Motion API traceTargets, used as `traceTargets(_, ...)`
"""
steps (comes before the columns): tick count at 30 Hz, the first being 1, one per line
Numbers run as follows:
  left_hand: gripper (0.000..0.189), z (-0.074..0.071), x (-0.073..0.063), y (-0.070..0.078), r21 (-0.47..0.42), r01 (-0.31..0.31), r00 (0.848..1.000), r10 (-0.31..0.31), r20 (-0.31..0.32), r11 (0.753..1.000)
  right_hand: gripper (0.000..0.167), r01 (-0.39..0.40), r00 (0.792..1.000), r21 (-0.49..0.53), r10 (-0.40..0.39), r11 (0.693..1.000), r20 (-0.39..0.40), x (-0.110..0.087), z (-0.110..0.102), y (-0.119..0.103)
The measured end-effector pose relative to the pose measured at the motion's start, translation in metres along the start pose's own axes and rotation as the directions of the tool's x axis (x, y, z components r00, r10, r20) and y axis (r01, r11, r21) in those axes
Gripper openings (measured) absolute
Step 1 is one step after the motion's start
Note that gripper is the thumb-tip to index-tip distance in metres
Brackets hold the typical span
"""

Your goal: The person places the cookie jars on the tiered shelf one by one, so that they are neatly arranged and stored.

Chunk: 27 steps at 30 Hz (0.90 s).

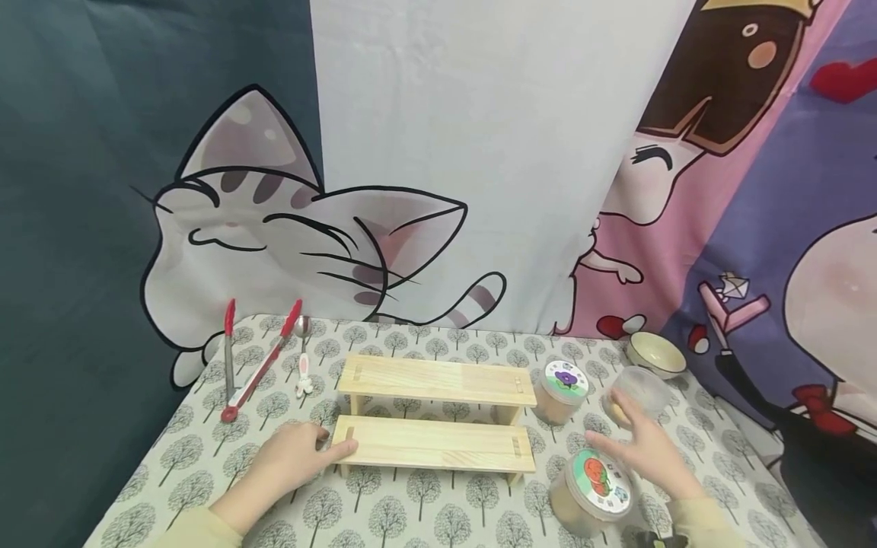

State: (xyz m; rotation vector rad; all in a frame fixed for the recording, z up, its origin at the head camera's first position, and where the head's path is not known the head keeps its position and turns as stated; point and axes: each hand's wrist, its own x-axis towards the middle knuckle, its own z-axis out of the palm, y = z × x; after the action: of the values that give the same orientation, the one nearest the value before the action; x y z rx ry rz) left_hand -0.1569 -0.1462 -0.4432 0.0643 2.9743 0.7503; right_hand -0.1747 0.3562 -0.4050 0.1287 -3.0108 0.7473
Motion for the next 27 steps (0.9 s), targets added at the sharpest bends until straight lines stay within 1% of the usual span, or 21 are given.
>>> traceTargets(3,0.073,0.001,0.001,0.002,0.011,-0.002,1.000,0.002,-0.009,1.000,0.096,-0.014,1.000,0.029,0.013,0.999,0.023,0.003,0.000,0.000)
traceTargets(6,0.072,0.002,0.002,0.004,0.011,-0.001,1.000,0.002,-0.015,1.000,0.093,-0.006,1.000,0.043,0.005,0.999,0.020,0.007,0.000,0.003)
traceTargets(8,0.070,0.002,0.003,0.006,0.006,-0.006,1.000,0.006,-0.018,1.000,0.091,-0.001,1.000,0.038,0.000,0.999,0.011,0.010,0.000,0.007)
traceTargets(12,0.063,0.003,0.005,0.009,-0.015,-0.014,1.000,0.014,-0.022,1.000,0.090,-0.015,1.000,0.017,0.015,1.000,0.005,0.013,0.000,0.012)
traceTargets(15,0.056,0.003,0.004,0.010,-0.026,-0.026,0.999,0.025,-0.027,0.999,0.090,-0.024,1.000,0.023,0.024,0.999,0.007,0.016,0.001,0.014)
traceTargets(18,0.050,0.002,0.004,0.011,-0.034,-0.044,0.998,0.043,-0.039,0.998,0.087,-0.007,1.000,0.023,0.007,1.000,-0.003,0.019,0.002,0.015)
traceTargets(22,0.045,0.001,0.004,0.013,-0.057,-0.038,0.999,0.036,-0.039,0.998,0.084,0.034,0.999,0.028,-0.034,0.999,-0.021,0.027,0.004,0.019)
traceTargets(24,0.044,0.002,0.004,0.013,-0.062,-0.034,0.999,0.032,-0.035,0.997,0.084,0.046,0.999,0.049,-0.045,0.998,-0.021,0.031,0.005,0.023)
traceTargets(27,0.042,0.003,0.005,0.014,-0.058,-0.037,0.999,0.035,-0.033,0.998,0.084,0.036,0.999,0.092,-0.035,0.995,-0.013,0.035,0.007,0.027)
